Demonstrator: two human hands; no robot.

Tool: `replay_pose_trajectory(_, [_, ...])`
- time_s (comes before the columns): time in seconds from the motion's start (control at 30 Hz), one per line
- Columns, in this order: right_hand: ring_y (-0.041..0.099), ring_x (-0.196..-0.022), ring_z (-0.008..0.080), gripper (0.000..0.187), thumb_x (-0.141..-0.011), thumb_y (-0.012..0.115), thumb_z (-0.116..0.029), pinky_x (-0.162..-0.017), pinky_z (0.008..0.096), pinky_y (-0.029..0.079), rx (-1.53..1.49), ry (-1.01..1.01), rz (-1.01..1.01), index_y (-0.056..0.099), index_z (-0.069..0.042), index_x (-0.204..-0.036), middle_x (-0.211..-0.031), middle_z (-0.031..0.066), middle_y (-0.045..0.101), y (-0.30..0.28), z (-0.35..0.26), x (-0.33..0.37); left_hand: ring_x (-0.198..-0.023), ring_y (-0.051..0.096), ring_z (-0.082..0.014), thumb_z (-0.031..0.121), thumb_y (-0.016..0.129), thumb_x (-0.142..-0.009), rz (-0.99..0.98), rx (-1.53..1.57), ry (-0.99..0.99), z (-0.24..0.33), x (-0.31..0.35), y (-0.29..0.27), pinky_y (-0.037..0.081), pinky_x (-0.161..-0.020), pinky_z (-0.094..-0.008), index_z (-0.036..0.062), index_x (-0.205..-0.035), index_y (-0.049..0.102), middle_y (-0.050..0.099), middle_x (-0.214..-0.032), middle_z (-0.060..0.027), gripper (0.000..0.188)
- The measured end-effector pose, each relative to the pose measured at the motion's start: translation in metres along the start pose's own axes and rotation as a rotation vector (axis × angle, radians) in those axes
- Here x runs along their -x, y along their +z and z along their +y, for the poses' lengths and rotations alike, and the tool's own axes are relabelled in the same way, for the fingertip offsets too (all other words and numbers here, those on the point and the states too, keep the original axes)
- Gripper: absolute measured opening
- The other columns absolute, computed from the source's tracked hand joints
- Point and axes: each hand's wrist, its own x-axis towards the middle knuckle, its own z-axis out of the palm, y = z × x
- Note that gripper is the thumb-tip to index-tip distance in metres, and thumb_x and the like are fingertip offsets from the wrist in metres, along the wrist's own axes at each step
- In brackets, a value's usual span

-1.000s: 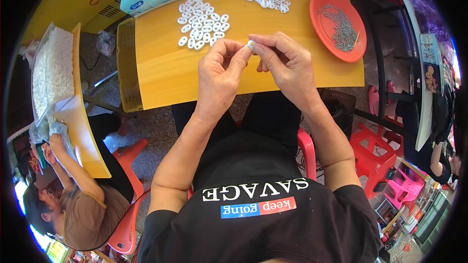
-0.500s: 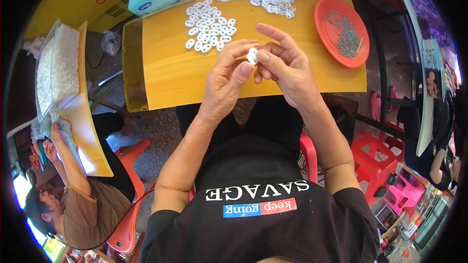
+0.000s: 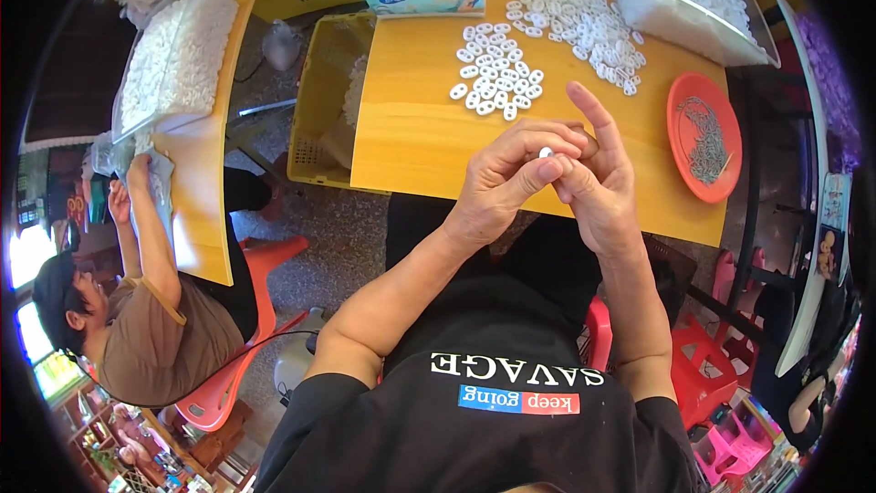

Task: Assembling small white plastic buckles with metal pins.

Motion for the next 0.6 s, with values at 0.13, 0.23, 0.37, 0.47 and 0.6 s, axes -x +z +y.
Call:
replay_pose_trajectory(0.13, [0.06, -0.081, 0.0111, 0.063, -0.095, 0.06, -0.009, -0.069, 0.0231, 0.049, 0.038, 0.051, -0.038, 0.028, -0.004, -0.149, -0.102, 0.0091, 0.064, 0.005, 0.006, -0.003, -0.101, 0.06, -0.0164, 0.007, 0.058, -0.095, 0.011, -0.044, -0.119, 0.021, 0.0, -0.009, 0.05, -0.085, -0.0281, 0.0001, -0.113, 0.062, 0.059, -0.118, -0.0117, 0.019])
replay_pose_trajectory(0.23, [0.061, -0.077, 0.0116, 0.049, -0.096, 0.057, -0.01, -0.071, 0.0263, 0.051, 0.151, 0.019, -0.047, 0.041, -0.002, -0.142, -0.099, 0.0094, 0.065, 0.0, 0.017, -0.003, -0.09, 0.063, -0.0143, 0.002, 0.057, -0.094, 0.228, -0.348, 0.104, 0.044, -0.008, -0.042, 0.05, -0.084, -0.0273, 0.0016, -0.113, 0.062, 0.063, -0.105, -0.0082, 0.02])
replay_pose_trajectory(0.37, [0.062, -0.071, 0.0163, 0.017, -0.09, 0.063, -0.006, -0.064, 0.0275, 0.05, 0.892, -0.285, 0.155, 0.068, 0.003, -0.105, -0.092, 0.0122, 0.066, -0.037, 0.008, -0.01, -0.082, 0.06, -0.0087, 0.008, 0.061, -0.095, 0.669, -0.872, 0.216, 0.083, -0.025, -0.105, 0.049, -0.077, -0.0212, 0.0008, -0.11, 0.065, 0.064, -0.092, -0.0034, 0.017])
replay_pose_trajectory(0.47, [0.065, -0.075, 0.0241, 0.015, -0.089, 0.064, -0.005, -0.067, 0.0317, 0.051, 1.049, -0.312, 0.272, 0.068, 0.002, -0.102, -0.093, 0.0151, 0.066, -0.07, -0.004, -0.02, -0.087, 0.06, -0.01, 0.012, 0.064, -0.094, 0.759, -1.043, 0.23, 0.094, -0.024, -0.194, 0.049, -0.08, -0.0225, -0.0003, -0.114, 0.065, 0.064, -0.102, -0.0044, 0.024])
replay_pose_trajectory(0.6, [0.064, -0.085, 0.0388, 0.013, -0.088, 0.061, -0.004, -0.074, 0.0428, 0.052, 1.355, -0.477, 0.357, 0.066, 0.002, -0.099, -0.098, 0.0201, 0.064, -0.103, -0.009, -0.035, -0.108, 0.056, -0.0238, 0.022, 0.071, -0.088, 0.761, -1.475, 0.193, 0.092, -0.016, -0.255, 0.043, -0.096, -0.0354, -0.0019, -0.122, 0.06, 0.058, -0.122, -0.0151, 0.043])
